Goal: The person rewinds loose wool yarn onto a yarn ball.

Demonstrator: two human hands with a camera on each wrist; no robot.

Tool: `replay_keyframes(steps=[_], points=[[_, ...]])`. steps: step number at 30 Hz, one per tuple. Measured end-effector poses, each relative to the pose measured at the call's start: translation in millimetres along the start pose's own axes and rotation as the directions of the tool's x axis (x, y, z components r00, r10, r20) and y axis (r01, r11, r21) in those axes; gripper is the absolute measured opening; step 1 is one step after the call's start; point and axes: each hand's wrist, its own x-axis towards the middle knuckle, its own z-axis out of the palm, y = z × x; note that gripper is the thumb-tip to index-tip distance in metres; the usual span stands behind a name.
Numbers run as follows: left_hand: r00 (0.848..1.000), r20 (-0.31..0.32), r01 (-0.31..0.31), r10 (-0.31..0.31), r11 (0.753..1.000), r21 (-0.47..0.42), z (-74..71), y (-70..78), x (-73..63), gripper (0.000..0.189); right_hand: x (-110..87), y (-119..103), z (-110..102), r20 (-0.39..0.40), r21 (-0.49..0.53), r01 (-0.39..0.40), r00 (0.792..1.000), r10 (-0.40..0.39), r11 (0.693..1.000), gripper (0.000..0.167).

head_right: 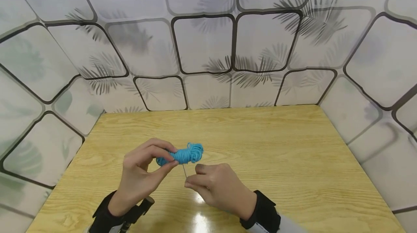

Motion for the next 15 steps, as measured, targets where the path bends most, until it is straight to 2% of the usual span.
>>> replay_keyframes(steps=[3, 6, 11, 15], points=[[1.000, -0.022, -0.009, 0.011, 0.992, 0.125, 1.6, -8.0, -0.6, 0.030, 2.5, -5.0, -4.1, 0.005, -0.027, 0.028, 1.000, -0.028, 0.999, 0.026], [1.000, -0.028, -0.006, 0.012, 0.977, 0.212, 2.7, -17.5, -2.5, 0.034, 4.5, -8.1, -9.6, 0.004, -0.031, 0.039, 0.999, -0.039, 0.999, 0.028], [1.000, -0.011, 0.002, 0.001, 0.949, 0.316, 2.1, -33.0, -7.2, 0.034, 5.9, -10.4, -20.7, -0.022, -0.020, 0.039, 0.999, -0.039, 0.999, 0.027], [1.000, 0.018, 0.008, -0.016, 0.932, 0.361, 0.2, -42.0, -10.6, 0.032, 6.8, -10.1, -29.3, -0.062, -0.012, 0.039, 0.997, -0.040, 0.999, 0.026]])
